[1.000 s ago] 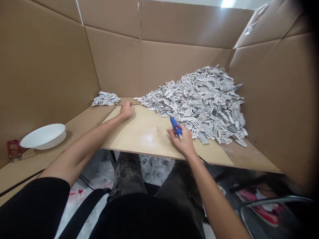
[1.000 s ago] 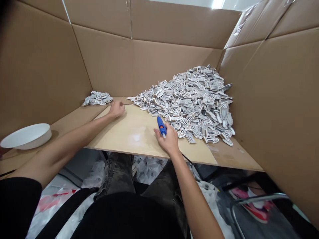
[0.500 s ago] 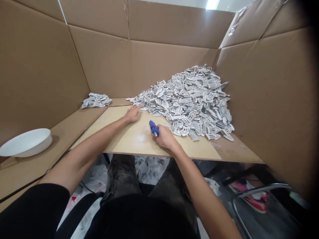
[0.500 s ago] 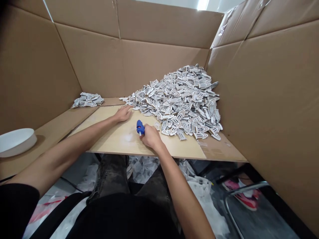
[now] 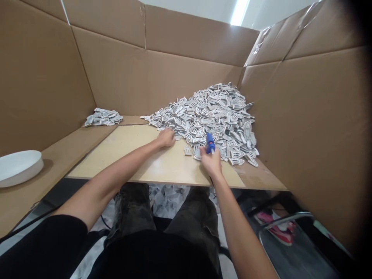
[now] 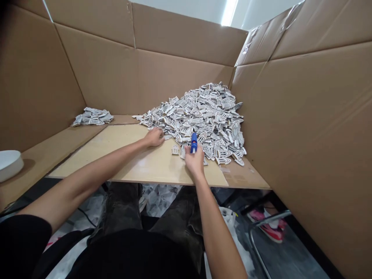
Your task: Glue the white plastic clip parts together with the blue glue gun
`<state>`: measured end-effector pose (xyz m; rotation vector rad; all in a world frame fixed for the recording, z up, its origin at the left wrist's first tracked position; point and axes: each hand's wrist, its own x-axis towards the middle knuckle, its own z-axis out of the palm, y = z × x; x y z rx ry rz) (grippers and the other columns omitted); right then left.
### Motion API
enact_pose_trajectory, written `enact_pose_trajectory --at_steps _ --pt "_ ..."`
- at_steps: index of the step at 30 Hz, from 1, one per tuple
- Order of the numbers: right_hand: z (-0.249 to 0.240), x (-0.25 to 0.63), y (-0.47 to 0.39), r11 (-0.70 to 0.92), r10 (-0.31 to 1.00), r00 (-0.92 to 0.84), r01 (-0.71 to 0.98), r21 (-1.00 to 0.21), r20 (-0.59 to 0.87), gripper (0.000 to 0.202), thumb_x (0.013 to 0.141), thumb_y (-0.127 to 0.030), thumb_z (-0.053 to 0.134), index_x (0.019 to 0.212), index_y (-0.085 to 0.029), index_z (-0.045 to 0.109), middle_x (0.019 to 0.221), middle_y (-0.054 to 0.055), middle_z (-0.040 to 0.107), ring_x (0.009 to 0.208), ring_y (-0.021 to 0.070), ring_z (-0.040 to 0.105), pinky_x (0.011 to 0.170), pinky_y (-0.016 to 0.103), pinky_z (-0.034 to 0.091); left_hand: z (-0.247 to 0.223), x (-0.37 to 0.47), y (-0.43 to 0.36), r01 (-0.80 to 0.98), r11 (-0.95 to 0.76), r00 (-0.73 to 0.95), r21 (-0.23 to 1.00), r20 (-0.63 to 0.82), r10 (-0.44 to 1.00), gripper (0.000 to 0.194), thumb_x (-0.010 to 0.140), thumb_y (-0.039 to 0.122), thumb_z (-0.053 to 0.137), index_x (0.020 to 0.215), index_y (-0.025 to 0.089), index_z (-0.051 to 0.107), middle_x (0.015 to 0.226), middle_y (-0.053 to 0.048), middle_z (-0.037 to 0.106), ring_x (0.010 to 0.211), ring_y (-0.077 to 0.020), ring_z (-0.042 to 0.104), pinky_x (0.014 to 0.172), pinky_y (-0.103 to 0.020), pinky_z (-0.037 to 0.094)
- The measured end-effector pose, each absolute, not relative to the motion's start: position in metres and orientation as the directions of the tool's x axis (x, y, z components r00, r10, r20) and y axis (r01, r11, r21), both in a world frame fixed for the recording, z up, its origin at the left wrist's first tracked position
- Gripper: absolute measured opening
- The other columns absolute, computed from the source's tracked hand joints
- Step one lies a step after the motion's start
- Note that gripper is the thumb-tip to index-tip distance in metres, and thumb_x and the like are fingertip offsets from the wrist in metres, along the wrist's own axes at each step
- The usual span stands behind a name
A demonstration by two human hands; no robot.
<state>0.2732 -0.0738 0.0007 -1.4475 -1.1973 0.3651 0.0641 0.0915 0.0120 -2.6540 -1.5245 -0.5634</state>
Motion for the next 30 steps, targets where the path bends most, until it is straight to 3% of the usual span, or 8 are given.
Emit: enact_pose_trajectory --at_steps 4,9,13,17,20,23,26,30 --pt "-0.001 0.280 -0.069 0.213 0.772 0.488 0.404 -0.890 0.407 0.028 0.081 -0.046 0.073 0.084 -0.024 0.056 0.078 0.002 0.064 0.075 0.0225 0.059 0.080 0.038 0.050 0.019 0.082 0.065 0.831 -0.519 0.400 0.200 0.434 0.807 0.037 0.102 0.039 0.052 0.100 0.013 0.078 0.126 -0.021 0.071 0.134 -0.0379 0.054 0.117 -0.051 0.043" --pt "-0.011 0.276 -0.062 0.198 0.771 0.494 0.415 -0.888 0.403 0.023 0.084 -0.043 0.069 0.085 -0.024 0.056 0.082 0.004 0.066 0.077 0.0229 0.061 0.083 0.039 0.052 0.021 0.106 0.046 0.679 -0.624 0.589 0.387 0.220 0.778 0.038 0.079 0.051 0.082 0.089 0.016 0.074 0.094 -0.010 0.073 0.103 -0.0298 0.065 0.101 -0.039 0.051" --pt "-0.015 0.276 -0.059 0.230 0.769 0.458 0.453 -0.861 0.446 0.026 0.087 -0.047 0.067 0.090 -0.024 0.056 0.084 0.005 0.067 0.078 0.0231 0.062 0.083 0.039 0.053 0.013 0.109 0.036 0.558 -0.532 0.593 0.636 0.143 0.792 0.038 0.067 0.035 0.088 0.089 0.018 0.064 0.079 0.000 0.064 0.075 -0.0175 0.059 0.068 -0.026 0.047" --pt "-0.013 0.273 -0.060 0.253 0.786 0.415 0.461 -0.850 0.459 0.028 0.089 -0.050 0.066 0.097 -0.024 0.057 0.088 0.006 0.068 0.081 0.0244 0.065 0.083 0.039 0.055 0.006 0.106 0.021 0.419 -0.421 0.571 0.805 0.127 0.811 0.042 0.065 0.012 0.079 0.100 0.019 0.057 0.074 0.005 0.059 0.065 -0.0130 0.056 0.058 -0.021 0.043" --pt "-0.013 0.269 -0.062 0.274 0.794 0.383 0.468 -0.840 0.472 0.027 0.088 -0.048 0.065 0.098 -0.024 0.058 0.091 0.007 0.069 0.086 0.0259 0.067 0.088 0.041 0.055 0.011 0.104 0.012 0.458 -0.323 0.585 0.828 -0.007 0.811 0.047 0.061 0.005 0.072 0.104 0.018 0.058 0.071 0.004 0.061 0.058 -0.0139 0.056 0.051 -0.022 0.041" --pt "-0.014 0.267 -0.062 0.302 0.793 0.388 0.418 -0.857 0.469 0.025 0.087 -0.047 0.066 0.095 -0.024 0.057 0.092 0.007 0.069 0.085 0.0255 0.067 0.089 0.043 0.056 0.023 0.100 0.008 0.545 -0.322 0.597 0.774 -0.089 0.797 0.033 0.058 0.003 0.066 0.089 0.017 0.063 0.062 0.002 0.060 0.052 -0.0148 0.054 0.044 -0.023 0.036" --pt "-0.014 0.267 -0.062 0.334 0.778 0.419 0.353 -0.874 0.467 0.024 0.088 -0.046 0.064 0.092 -0.025 0.053 0.091 0.007 0.068 0.083 0.0238 0.066 0.088 0.042 0.057 0.033 0.093 0.005 0.602 -0.346 0.589 0.720 -0.108 0.801 0.013 0.061 0.005 0.064 0.067 0.016 0.062 0.051 0.001 0.053 0.048 -0.0139 0.049 0.041 -0.023 0.030" --pt "-0.011 0.264 -0.067 0.373 0.776 0.376 0.375 -0.849 0.507 0.022 0.090 -0.046 0.062 0.093 -0.026 0.052 0.091 0.006 0.068 0.082 0.0227 0.066 0.087 0.040 0.058 0.038 0.084 -0.002 0.497 -0.297 0.569 0.816 -0.048 0.821 0.021 0.073 0.008 0.065 0.058 0.017 0.053 0.049 0.001 0.048 0.048 -0.0116 0.047 0.043 -0.021 0.034"
